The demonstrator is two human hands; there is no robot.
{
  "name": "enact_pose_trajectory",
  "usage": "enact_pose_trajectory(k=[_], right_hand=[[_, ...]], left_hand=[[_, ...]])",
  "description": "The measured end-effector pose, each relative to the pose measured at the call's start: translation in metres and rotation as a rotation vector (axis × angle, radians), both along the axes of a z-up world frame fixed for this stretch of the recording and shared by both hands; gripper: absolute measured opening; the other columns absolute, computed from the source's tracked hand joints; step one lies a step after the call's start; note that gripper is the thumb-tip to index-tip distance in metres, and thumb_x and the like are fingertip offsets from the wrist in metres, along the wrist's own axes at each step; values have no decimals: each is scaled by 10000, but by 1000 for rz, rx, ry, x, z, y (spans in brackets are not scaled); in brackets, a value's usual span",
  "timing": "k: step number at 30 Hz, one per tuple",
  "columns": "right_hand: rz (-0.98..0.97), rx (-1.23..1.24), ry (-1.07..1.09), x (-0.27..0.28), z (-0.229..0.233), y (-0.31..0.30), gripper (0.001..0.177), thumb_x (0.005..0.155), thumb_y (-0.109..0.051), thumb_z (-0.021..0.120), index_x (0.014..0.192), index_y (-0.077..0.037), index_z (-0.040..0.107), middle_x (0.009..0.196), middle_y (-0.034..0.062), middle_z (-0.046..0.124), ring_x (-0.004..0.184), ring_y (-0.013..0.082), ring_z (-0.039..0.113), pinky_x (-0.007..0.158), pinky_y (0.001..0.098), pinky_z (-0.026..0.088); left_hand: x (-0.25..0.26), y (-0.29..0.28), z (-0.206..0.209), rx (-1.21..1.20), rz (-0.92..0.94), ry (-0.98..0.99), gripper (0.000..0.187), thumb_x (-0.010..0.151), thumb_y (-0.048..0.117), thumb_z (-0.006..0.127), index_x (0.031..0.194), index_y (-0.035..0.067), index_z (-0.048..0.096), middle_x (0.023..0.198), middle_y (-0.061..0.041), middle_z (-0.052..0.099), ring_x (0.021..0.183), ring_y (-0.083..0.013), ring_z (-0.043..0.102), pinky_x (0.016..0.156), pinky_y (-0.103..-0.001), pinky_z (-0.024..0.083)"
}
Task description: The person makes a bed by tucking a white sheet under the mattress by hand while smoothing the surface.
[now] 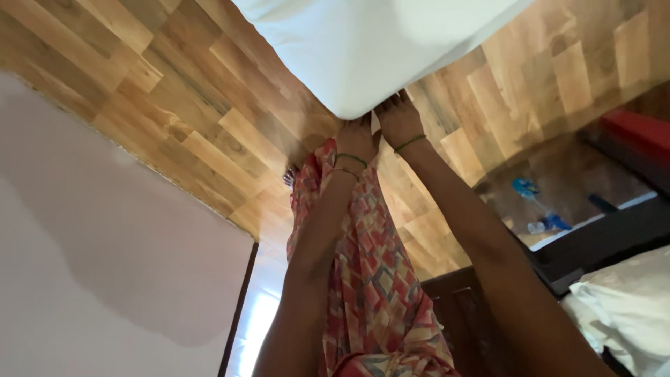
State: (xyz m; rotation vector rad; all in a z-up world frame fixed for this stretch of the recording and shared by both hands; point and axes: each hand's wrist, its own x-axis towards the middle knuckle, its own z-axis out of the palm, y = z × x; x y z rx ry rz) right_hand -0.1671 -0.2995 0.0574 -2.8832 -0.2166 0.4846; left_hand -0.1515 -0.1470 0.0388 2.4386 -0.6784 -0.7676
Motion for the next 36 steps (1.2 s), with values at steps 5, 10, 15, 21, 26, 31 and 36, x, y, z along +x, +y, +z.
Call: enact_pose_trajectory(k=[5, 10, 15, 21, 26, 31, 36], right_hand=[[37, -205, 401, 11, -38, -5, 275, 919, -157, 650, 1167, -99, 753, 1200, 118, 740, 1188, 266, 683, 1159, 428, 468], [45, -160, 343, 15, -67, -30, 321, 915, -177, 625, 1211, -100, 721, 1245, 135, 712, 1206, 291, 656, 1118, 449, 472], [64, -184, 334, 8, -84, -46, 368, 912, -197, 599, 1255, -101, 689, 1290, 151, 684, 1225, 316, 630, 1077, 470, 475], [75, -202, 160, -1, -28, -9, 570, 849, -231, 624, 1390, -57, 577, 1444, 195, 563, 1367, 355, 498, 1162, 509, 366], [40, -14, 74, -83, 26, 33, 704, 883, -210, 592, 1530, 9, 424, 1610, 206, 405, 1524, 358, 334, 1249, 531, 233], [63, 53, 126, -193, 44, 90, 630, 960, -190, 486, 1555, -3, 393, 1611, 218, 404, 1502, 346, 355, 1222, 527, 256], [-5, 28, 27, -240, 93, 120, 660, 915, -190, 484, 1544, -18, 386, 1590, 207, 409, 1500, 367, 350, 1242, 520, 237]], left_hand=[[7, -20, 1, 182, 20, 170, 755, 870, 492, 698, 1411, -9, 537, 1277, -232, 672, 1178, -370, 625, 1049, -476, 448], [5, -16, -6, 138, -18, -178, 886, 662, 585, 679, 1326, 10, 566, 1266, -188, 704, 1208, -360, 635, 1044, -572, 424], [8, -9, -2, 167, -127, 138, 849, 901, 541, 657, 1507, -22, 465, 1437, -207, 584, 1329, -360, 532, 1174, -539, 331], [6, -17, 19, 130, -47, 48, 843, 837, 354, 703, 1518, -32, 393, 1579, -205, 409, 1497, -370, 303, 1243, -532, 247], [-85, 18, 48, -10, 160, -73, 839, 837, 153, 651, 1565, -96, 316, 1637, -259, 311, 1564, -390, 212, 1259, -536, 210], [-165, 71, 93, 292, -159, 169, 864, 853, 271, 616, 1527, -134, 259, 1639, -308, 222, 1537, -464, 148, 1249, -546, 102], [-231, 87, 101, 255, 2, 60, 730, 933, 228, 524, 1567, -53, 296, 1632, -235, 273, 1521, -402, 214, 1224, -611, 107]])
